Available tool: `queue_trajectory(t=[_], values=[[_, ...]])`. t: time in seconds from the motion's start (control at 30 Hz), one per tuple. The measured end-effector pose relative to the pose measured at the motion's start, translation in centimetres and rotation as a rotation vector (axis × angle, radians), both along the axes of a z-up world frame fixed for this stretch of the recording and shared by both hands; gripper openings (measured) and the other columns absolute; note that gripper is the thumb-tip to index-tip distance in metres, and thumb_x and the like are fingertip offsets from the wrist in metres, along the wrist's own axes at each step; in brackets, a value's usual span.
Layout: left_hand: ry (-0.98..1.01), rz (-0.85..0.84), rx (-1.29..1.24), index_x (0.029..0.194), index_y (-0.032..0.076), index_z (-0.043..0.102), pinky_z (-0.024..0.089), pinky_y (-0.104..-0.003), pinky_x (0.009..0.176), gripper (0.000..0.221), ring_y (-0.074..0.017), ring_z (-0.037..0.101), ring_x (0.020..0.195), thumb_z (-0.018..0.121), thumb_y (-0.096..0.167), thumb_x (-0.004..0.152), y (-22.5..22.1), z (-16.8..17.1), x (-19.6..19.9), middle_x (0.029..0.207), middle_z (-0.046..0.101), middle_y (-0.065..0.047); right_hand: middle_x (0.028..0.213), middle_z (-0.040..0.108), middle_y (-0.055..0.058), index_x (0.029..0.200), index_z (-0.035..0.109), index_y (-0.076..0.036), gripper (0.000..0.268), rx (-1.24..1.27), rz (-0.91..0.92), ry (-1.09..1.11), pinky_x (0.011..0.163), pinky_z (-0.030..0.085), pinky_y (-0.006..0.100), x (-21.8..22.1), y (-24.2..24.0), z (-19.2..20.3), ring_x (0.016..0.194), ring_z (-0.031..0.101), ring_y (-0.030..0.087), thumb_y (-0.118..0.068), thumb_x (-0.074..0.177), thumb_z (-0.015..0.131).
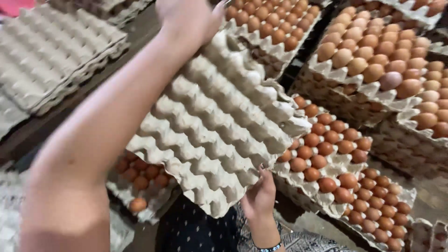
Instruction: Sorting and packing fresh eggs into cardboard cartons by hand at a farm processing area.
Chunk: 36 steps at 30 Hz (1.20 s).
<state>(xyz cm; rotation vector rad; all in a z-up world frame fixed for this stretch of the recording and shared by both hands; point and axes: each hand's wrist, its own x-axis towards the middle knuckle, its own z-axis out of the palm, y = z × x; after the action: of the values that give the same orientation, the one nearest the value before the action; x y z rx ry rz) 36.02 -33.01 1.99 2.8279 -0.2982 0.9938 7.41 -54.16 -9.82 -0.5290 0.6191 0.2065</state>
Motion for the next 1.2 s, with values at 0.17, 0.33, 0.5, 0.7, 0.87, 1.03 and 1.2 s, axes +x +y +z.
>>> queue_trajectory(t=[0.17, 0.33, 0.5, 0.7, 0.87, 1.03, 1.2], values=[[0.428, 0.237, -0.356, 0.11, -0.004, 0.058, 0.051, -0.055, 0.075, 0.062, -0.046, 0.066, 0.086, 0.043, 0.056, 0.099, 2.5, -3.7, 0.2, 0.098, 0.068, -0.026, 0.106, 0.058, 0.011, 0.132, 0.048, -0.007, 0.047, -0.409, -0.044, -0.225, 0.074, 0.045, 0.03, 4.8, 0.0, -5.3, 0.089, 0.054, 0.019, -0.003, 0.085, 0.054], [0.004, -0.017, -0.698, 0.12, 0.001, 0.052, 0.043, -0.049, 0.094, 0.039, -0.0388, 0.057, 0.108, 0.061, 0.027, 0.093, 2.1, -9.4, -7.2, 0.117, 0.059, -0.02, 0.115, 0.062, 0.011, 0.135, 0.05, -0.01, 0.046, -0.651, -0.059, -0.132, 0.087, 0.05, 0.037, 12.3, 2.1, -8.2, 0.098, 0.06, 0.02, -0.015, 0.089, 0.057], [0.034, 0.089, -0.762, 0.133, -0.01, 0.042, 0.032, -0.066, 0.102, 0.07, -0.0579, 0.04, 0.122, 0.067, 0.018, 0.074, -3.1, -20.6, -18.9, 0.13, 0.04, -0.037, 0.109, 0.066, 0.013, 0.125, 0.057, -0.013, 0.039, -0.71, -0.159, -0.062, 0.083, 0.055, 0.041, 18.8, 3.8, -14.1, 0.095, 0.065, 0.021, -0.026, 0.09, 0.067], [0.438, 0.206, -0.23, 0.134, 0.017, 0.05, 0.02, -0.072, 0.106, 0.068, -0.0405, 0.037, 0.129, 0.066, 0.041, 0.072, -7.2, -27.6, -28.5, 0.138, 0.042, -0.015, 0.123, 0.059, 0.016, 0.128, 0.051, 0.0, 0.052, -0.755, 0.046, -0.025, 0.09, 0.05, 0.036, 21.4, 4.3, -19.7, 0.111, 0.058, 0.025, -0.035, 0.09, 0.053], [0.529, 0.111, -0.323, 0.116, 0.013, 0.059, 0.037, -0.055, 0.098, 0.047, -0.0349, 0.049, 0.114, 0.066, 0.034, 0.074, -6.4, -26.7, -25.4, 0.12, 0.052, -0.011, 0.129, 0.05, 0.012, 0.138, 0.038, -0.004, 0.062, -1.006, -0.03, 0.046, 0.092, 0.046, 0.031, 21.5, 2.3, -26.3, 0.108, 0.055, 0.021, -0.039, 0.091, 0.057], [0.446, 0.098, -0.247, 0.114, 0.014, 0.062, 0.037, -0.051, 0.098, 0.047, -0.0328, 0.048, 0.118, 0.066, 0.033, 0.071, -7.7, -26.3, -25.1, 0.123, 0.054, -0.008, 0.138, 0.047, 0.02, 0.147, 0.027, -0.007, 0.077, -1.179, 0.009, -0.131, 0.099, 0.042, 0.034, 18.1, 2.7, -29.7, 0.12, 0.052, 0.029, -0.019, 0.081, 0.066], [0.431, 0.086, -0.272, 0.115, 0.014, 0.064, 0.039, -0.048, 0.098, 0.047, -0.0325, 0.05, 0.119, 0.067, 0.03, 0.071, -8.2, -25.4, -25.3, 0.124, 0.055, -0.008, 0.155, 0.028, 0.026, 0.152, 0.011, 0.002, 0.084, -1.3, 0.144, -0.308, 0.108, 0.036, 0.033, 17.3, 2.3, -32.6, 0.138, 0.039, 0.034, -0.013, 0.085, 0.059]])
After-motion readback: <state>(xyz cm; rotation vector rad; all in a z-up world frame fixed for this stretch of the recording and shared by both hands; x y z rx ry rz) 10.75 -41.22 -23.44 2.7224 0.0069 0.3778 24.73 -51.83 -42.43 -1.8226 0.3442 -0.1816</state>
